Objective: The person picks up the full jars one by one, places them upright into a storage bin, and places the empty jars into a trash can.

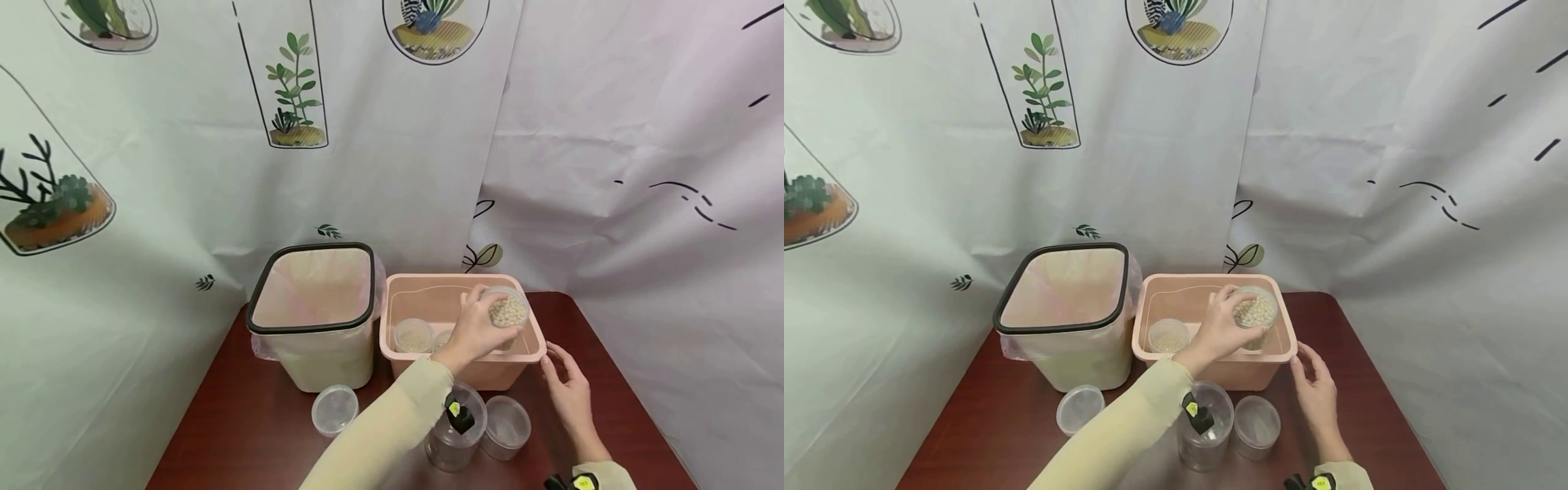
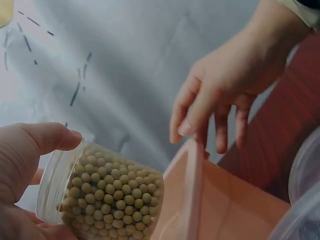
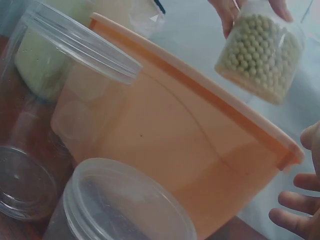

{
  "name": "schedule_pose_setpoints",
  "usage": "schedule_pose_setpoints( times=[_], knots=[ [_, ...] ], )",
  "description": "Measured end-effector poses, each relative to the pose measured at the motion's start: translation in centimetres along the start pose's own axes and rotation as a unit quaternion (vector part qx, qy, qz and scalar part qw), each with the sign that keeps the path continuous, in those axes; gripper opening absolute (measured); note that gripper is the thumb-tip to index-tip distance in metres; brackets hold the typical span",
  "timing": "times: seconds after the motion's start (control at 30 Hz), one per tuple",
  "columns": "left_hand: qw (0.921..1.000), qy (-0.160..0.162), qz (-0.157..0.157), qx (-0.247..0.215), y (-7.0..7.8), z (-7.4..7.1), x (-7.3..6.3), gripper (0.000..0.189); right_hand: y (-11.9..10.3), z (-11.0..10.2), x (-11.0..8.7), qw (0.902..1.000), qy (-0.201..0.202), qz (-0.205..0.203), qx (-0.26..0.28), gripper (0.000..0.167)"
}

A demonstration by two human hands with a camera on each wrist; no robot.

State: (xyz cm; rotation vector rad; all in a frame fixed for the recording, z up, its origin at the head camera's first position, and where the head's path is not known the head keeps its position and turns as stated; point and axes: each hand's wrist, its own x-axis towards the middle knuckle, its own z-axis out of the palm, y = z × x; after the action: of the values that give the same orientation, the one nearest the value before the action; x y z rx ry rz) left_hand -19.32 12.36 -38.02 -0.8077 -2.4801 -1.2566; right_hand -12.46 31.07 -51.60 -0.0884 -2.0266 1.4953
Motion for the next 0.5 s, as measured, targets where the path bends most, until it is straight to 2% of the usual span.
schedule_pose_setpoints(
  times=[0.03,0.1,0.23,0.5],
  knots=[
    [0.9999,-0.008,-0.006,0.004,-0.1,0.1,0.1,0.053,-0.5,0.2,0.0,1.0000,0.002,0.005,0.005,0.035],
    [0.9994,-0.026,-0.016,0.015,-0.4,0.3,0.2,0.053,-2.0,0.7,-0.1,0.9993,0.002,0.024,-0.029,0.036],
    [0.9973,-0.058,-0.023,0.039,-1.0,0.9,0.4,0.053,-2.5,1.3,0.0,0.9966,0.006,0.057,-0.059,0.035],
    [0.9914,-0.122,-0.040,0.024,-2.3,2.1,0.7,0.055,-2.4,1.5,-0.2,0.9964,0.009,0.047,-0.070,0.034]
  ],
)
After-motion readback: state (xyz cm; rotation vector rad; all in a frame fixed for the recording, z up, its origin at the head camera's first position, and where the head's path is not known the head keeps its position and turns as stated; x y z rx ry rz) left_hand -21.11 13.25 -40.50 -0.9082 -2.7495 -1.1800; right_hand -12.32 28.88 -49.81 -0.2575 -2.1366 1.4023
